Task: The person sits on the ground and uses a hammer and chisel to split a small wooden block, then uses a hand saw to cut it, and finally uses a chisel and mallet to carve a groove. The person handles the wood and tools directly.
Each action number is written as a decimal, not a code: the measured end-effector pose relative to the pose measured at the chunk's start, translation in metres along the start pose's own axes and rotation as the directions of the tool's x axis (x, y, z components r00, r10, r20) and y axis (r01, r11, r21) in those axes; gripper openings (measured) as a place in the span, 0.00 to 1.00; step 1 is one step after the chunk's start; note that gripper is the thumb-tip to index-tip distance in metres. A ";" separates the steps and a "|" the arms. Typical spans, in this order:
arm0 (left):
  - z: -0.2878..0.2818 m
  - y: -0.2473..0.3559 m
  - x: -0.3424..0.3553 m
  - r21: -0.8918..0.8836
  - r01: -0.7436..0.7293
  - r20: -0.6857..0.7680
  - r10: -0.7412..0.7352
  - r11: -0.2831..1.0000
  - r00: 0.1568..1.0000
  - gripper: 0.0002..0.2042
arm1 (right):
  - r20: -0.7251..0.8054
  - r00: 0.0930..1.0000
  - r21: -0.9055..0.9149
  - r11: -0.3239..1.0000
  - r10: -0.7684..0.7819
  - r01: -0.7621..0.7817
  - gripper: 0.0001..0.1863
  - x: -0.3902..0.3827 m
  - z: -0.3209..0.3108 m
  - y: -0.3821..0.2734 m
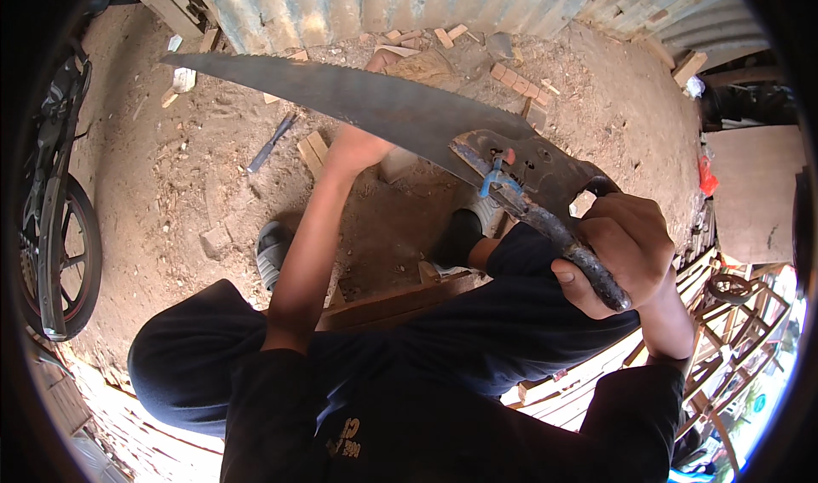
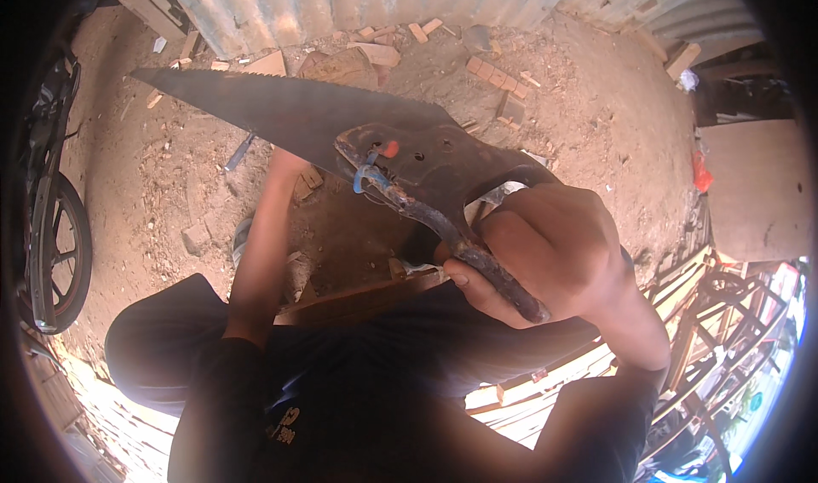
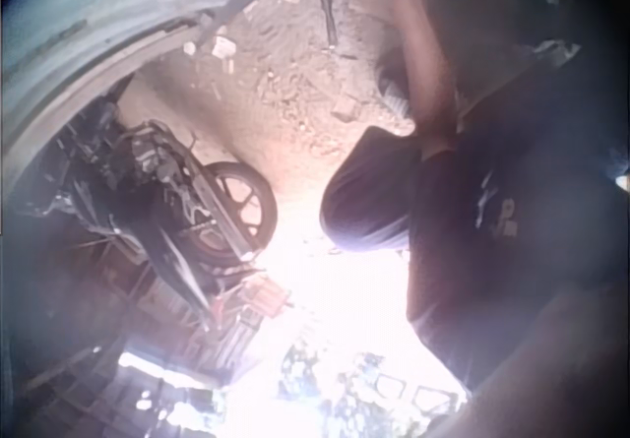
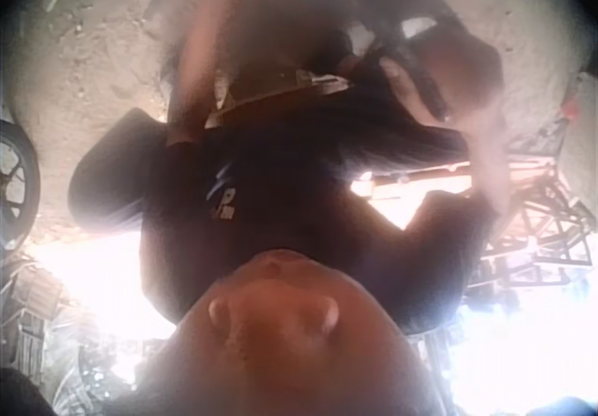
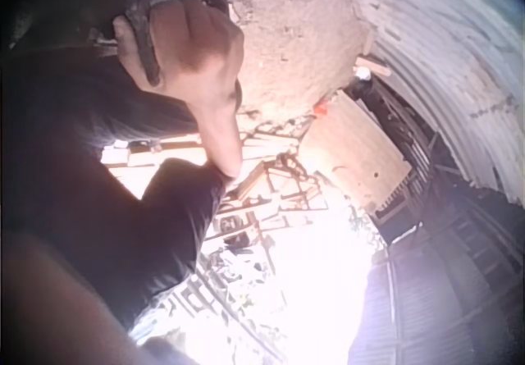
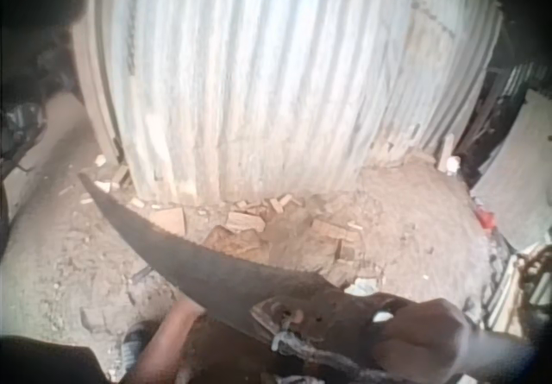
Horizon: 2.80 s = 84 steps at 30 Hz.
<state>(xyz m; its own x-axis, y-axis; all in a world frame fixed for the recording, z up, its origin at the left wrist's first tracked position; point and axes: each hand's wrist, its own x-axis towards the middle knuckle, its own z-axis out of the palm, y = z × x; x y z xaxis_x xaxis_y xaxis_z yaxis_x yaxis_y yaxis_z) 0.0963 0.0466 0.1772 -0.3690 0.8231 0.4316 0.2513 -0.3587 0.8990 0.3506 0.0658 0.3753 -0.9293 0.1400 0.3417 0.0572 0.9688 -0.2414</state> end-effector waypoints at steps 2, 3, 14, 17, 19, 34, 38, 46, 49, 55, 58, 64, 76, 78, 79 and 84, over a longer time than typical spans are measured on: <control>-0.006 -0.001 0.000 -0.060 0.044 0.053 -0.040 0.997 0.998 0.14 | -0.012 1.000 -0.007 1.000 0.014 -0.014 0.17 -0.002 0.002 0.000; -0.007 -0.003 -0.001 -0.080 0.067 0.077 -0.061 0.995 0.995 0.14 | -0.019 1.000 -0.010 1.000 0.020 -0.020 0.17 -0.003 0.003 0.000; 0.018 -0.007 -0.021 0.015 0.113 -0.009 -0.113 0.993 0.994 0.20 | 0.023 0.999 -0.004 0.999 0.034 -0.034 0.18 0.004 0.001 -0.004; 0.018 -0.017 -0.020 0.122 0.037 -0.049 -0.031 0.992 0.998 0.28 | 0.021 0.997 0.053 0.996 0.068 -0.069 0.19 0.005 0.005 -0.007; 0.015 -0.016 -0.019 0.240 -0.062 -0.039 0.073 0.969 0.997 0.33 | 0.044 0.994 0.086 0.991 0.102 -0.106 0.19 0.004 0.005 -0.009; -0.004 0.022 0.010 -0.259 0.056 0.104 -0.030 0.964 0.994 0.24 | -0.153 0.962 0.028 0.974 0.228 -0.226 0.16 -0.026 -0.006 0.004; -0.001 0.016 0.010 -0.366 -0.017 0.007 0.020 0.930 1.000 0.29 | -0.229 0.794 0.288 0.818 0.563 -0.497 0.21 -0.037 -0.015 0.002; -0.001 0.012 0.005 -0.241 0.057 -0.359 -0.143 0.969 0.922 0.20 | -0.317 0.589 0.529 0.654 0.743 -0.541 0.22 -0.021 -0.015 0.001; -0.017 0.029 0.011 -0.343 0.052 -0.297 -0.161 0.938 0.941 0.18 | -0.252 0.567 0.585 0.590 0.784 -0.556 0.22 -0.018 -0.014 -0.007; -0.042 0.027 0.020 -0.401 0.108 -0.279 -0.234 0.910 0.931 0.18 | -0.250 0.492 0.700 0.507 0.834 -0.504 0.23 -0.018 -0.010 -0.012; -0.055 0.030 0.023 -0.357 0.109 -0.300 -0.224 0.928 0.927 0.17 | -0.206 0.516 0.716 0.488 0.831 -0.500 0.24 -0.025 -0.014 -0.010; -0.078 0.031 0.026 -0.300 0.144 -0.330 -0.244 0.943 0.912 0.14 | -0.232 0.482 0.704 0.487 0.845 -0.516 0.31 -0.030 -0.014 -0.009; -0.110 0.041 0.024 -0.419 0.373 -0.121 -0.459 0.828 0.880 0.08 | -0.105 0.574 0.735 0.452 0.812 -0.505 0.31 -0.037 -0.020 -0.008; -0.108 0.046 0.026 -0.423 0.414 -0.103 -0.497 0.806 0.862 0.07 | -0.087 0.579 0.741 0.441 0.811 -0.507 0.29 -0.036 -0.020 -0.009; -0.105 0.049 0.026 -0.424 0.435 -0.094 -0.516 0.794 0.851 0.06 | -0.122 0.555 0.727 0.455 0.823 -0.515 0.29 -0.032 -0.018 -0.012; -0.094 0.044 0.028 -0.404 0.393 -0.004 -0.432 0.826 0.902 0.05 | -0.101 0.578 0.713 0.464 0.809 -0.525 0.25 -0.024 -0.016 -0.014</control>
<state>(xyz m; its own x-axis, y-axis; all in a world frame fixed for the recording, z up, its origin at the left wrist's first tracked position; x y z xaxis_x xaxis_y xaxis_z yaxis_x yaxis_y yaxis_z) 0.0133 0.0122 0.2361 -0.4446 0.8957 0.0017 -0.2995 -0.1504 0.9422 0.3784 0.0526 0.3849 -0.4544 0.8858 0.0939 0.2547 0.2302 -0.9392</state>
